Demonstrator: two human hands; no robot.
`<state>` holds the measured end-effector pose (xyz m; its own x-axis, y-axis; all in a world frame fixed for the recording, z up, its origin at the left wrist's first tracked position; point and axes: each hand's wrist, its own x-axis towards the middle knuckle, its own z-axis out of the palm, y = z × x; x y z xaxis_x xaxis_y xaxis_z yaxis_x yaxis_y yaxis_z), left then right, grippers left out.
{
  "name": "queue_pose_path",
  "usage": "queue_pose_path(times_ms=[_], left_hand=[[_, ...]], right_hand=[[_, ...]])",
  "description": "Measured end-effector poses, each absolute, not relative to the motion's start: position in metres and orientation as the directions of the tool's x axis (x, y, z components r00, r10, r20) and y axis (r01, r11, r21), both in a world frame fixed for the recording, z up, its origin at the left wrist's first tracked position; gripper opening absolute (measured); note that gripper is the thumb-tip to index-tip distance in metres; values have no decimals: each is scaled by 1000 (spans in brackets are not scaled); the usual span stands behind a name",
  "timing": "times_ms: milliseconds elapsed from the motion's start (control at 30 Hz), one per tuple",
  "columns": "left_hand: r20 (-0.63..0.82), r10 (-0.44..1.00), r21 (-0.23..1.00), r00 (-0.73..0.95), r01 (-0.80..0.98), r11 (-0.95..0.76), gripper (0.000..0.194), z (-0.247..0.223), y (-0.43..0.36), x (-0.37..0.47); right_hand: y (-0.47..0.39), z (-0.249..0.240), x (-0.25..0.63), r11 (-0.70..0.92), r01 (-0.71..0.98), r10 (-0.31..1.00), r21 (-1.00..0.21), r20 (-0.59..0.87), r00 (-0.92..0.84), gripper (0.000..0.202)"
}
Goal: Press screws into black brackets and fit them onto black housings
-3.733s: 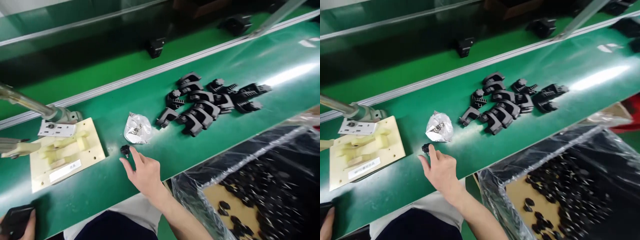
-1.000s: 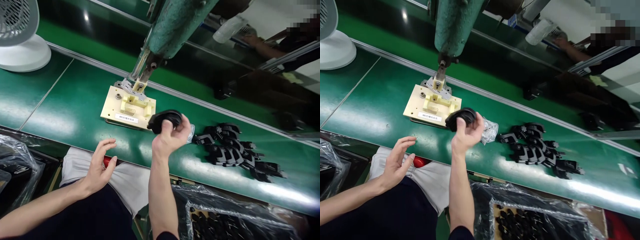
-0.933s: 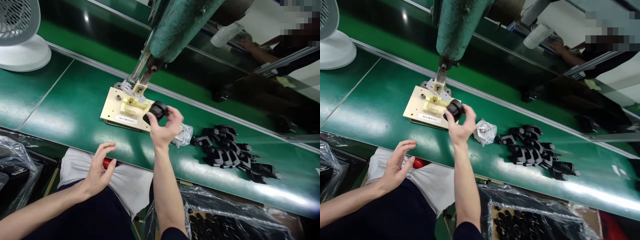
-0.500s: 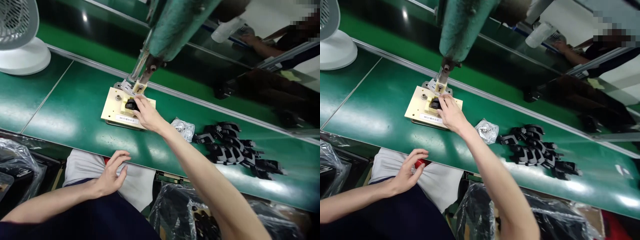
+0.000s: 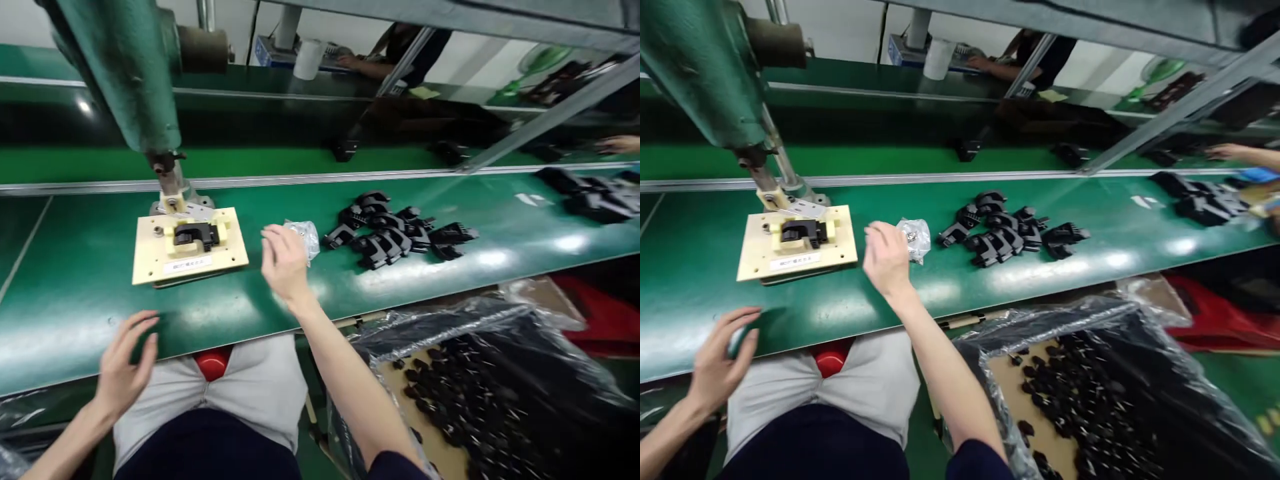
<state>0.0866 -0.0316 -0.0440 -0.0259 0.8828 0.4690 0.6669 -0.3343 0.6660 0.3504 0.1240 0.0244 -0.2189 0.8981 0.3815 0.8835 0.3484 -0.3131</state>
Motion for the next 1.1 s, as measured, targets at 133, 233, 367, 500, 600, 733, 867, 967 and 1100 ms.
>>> queue_pose_path(times_ms=[133, 233, 367, 500, 600, 733, 867, 967, 1100], left_hand=[[368, 930, 626, -24, 745, -228, 20, -64, -20, 63], [411, 910, 607, 50, 730, -314, 20, -72, -3, 75], [470, 873, 553, 126, 729, -403, 20, -70, 9, 98], [483, 857, 503, 179, 744, -439, 17, -65, 9, 103], [493, 849, 494, 192, 741, -454, 15, -63, 9, 101], [503, 839, 492, 208, 730, -476, 14, -64, 10, 101], [519, 830, 500, 206, 714, -490, 14, -64, 10, 101], [521, 832, 511, 193, 710, -485, 13, -63, 10, 101], [499, 848, 545, 181, 694, -469, 13, -62, 11, 99]], right_hand=[[133, 31, 407, -112, 963, 993, -247, 11, 119, 30], [153, 38, 415, -134, 967, 989, -215, -94, 116, 20], [164, 30, 411, -135, 973, 982, -187, -157, 106, 21], [162, 15, 416, -141, 971, 981, -194, -159, 111, 25], [162, 10, 419, -155, 958, 982, -241, -140, 124, 22], [165, 12, 420, -121, 926, 991, -358, -93, 94, 12], [163, 11, 427, -76, 867, 996, -492, 10, 93, 12], [156, 10, 437, -65, 784, 983, -617, 95, 157, 11], [143, 14, 446, -46, 618, 964, -785, 127, 234, 21]])
